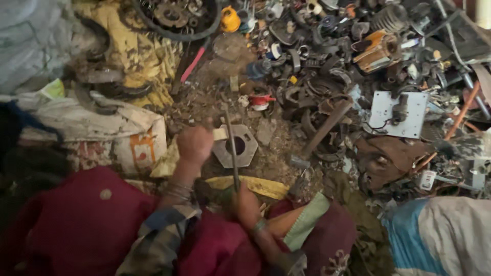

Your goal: The person sits on the floor and repeatedly strikes a curved metal piece with a hammer to break it into smaller fragments. The person holds the metal piece with their left hand and uses a hammer with their right hand, working over a metal base plate.

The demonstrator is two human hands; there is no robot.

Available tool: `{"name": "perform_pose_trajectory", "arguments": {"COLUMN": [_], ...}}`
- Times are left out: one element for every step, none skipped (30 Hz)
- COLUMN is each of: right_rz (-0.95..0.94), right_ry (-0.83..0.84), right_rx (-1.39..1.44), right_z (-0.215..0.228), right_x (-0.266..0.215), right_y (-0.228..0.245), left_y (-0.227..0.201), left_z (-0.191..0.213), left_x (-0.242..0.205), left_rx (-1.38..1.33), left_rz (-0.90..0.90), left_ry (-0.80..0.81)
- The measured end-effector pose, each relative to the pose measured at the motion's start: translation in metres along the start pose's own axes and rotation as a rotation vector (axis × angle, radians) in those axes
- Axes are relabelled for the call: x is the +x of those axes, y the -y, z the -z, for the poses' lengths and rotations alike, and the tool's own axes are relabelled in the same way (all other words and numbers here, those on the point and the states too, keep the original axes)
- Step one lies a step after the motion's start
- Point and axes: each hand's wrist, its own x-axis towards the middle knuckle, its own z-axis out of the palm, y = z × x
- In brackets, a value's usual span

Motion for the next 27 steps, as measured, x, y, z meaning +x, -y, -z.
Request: {"name": "perform_pose_trajectory", "arguments": {"right_rz": [-0.011, -0.079, -0.057, -0.035, -0.041, 0.013, 0.096, 0.18, 0.046, -0.088, -0.232, -0.138, -0.044, 0.05, -0.03, -0.109, -0.174, -0.046, 0.074, 0.194, 0.099, 0.004, -0.075, -0.085, -0.101, -0.116, -0.181], "right_ry": [0.04, 0.077, -0.001, -0.079, -0.161, -0.252, -0.362, -0.471, -0.443, -0.413, -0.374, -0.277, -0.188, -0.098, -0.066, -0.033, 0.004, -0.084, -0.155, -0.226, -0.24, -0.253, -0.265, -0.289, -0.305, -0.32, -0.282], "right_rx": [0.025, 0.071, 0.093, 0.115, 0.142, 0.182, 0.226, 0.269, 0.257, 0.244, 0.227, 0.122, 0.019, -0.084, -0.062, -0.04, -0.014, 0.001, 0.005, 0.01, 0.069, 0.126, 0.185, 0.212, 0.239, 0.267, 0.283], "right_z": [-0.005, -0.005, 0.002, 0.012, 0.022, 0.031, 0.039, 0.043, 0.042, 0.035, 0.022, 0.006, -0.012, -0.027, -0.038, -0.047, -0.055, -0.06, -0.059, -0.054, -0.05, -0.044, -0.035, -0.027, -0.021, -0.015, -0.009], "right_x": [0.003, 0.004, 0.002, 0.001, -0.011, -0.022, -0.011, -0.002, 0.002, 0.005, 0.003, -0.001, -0.002, -0.004, -0.005, -0.006, 0.001, 0.009, 0.004, 0.0, 0.0, -0.002, 0.008, 0.015, 0.017, 0.018, 0.018], "right_y": [-0.002, -0.003, -0.006, -0.008, -0.009, -0.007, -0.004, 0.0, 0.0, -0.001, -0.006, -0.013, -0.02, -0.029, -0.04, -0.049, -0.054, -0.059, -0.067, -0.073, -0.076, -0.077, -0.074, -0.068, -0.062, -0.055, -0.05], "left_y": [0.004, 0.006, 0.009, 0.012, 0.013, 0.014, 0.012, 0.011, 0.011, 0.012, 0.014, 0.016, 0.018, 0.019, 0.019, 0.018, 0.021, 0.024, 0.026, 0.028, 0.026, 0.024, 0.023, 0.022, 0.024, 0.026, 0.025], "left_z": [0.002, 0.003, 0.0, -0.005, -0.01, -0.015, -0.014, -0.012, -0.012, -0.012, -0.014, -0.016, -0.016, -0.015, -0.013, -0.012, -0.008, -0.006, -0.011, -0.016, -0.021, -0.026, -0.028, -0.031, -0.034, -0.037, -0.041], "left_x": [0.004, 0.01, 0.007, 0.003, -0.006, -0.013, -0.003, 0.004, 0.006, 0.009, 0.005, 0.002, 0.003, 0.002, 0.005, 0.007, 0.012, 0.018, 0.01, 0.005, 0.004, 0.003, 0.007, 0.012, 0.011, 0.012, 0.015], "left_rx": [-0.033, 0.017, 0.062, 0.106, 0.084, 0.063, 0.041, 0.035, 0.03, 0.025, 0.029, 0.032, 0.034, 0.026, 0.021, 0.015, 0.033, 0.051, 0.062, 0.053, 0.049, 0.046, -0.026, -0.099, -0.171, -0.163, -0.157], "left_rz": [0.022, -0.015, -0.029, -0.044, -0.033, -0.022, -0.015, -0.01, 0.0, 0.01, 0.016, 0.022, 0.021, 0.027, 0.025, 0.024, 0.043, 0.063, 0.096, 0.082, 0.063, 0.042, 0.09, 0.137, 0.189, 0.202, 0.213], "left_ry": [-0.039, -0.006, 0.043, 0.093, 0.071, 0.049, -0.006, -0.028, -0.047, -0.066, -0.052, -0.037, -0.027, -0.045, -0.067, -0.09, 0.025, 0.139, 0.27, 0.177, 0.079, -0.018, 0.011, 0.038, 0.071, 0.098, 0.127]}}
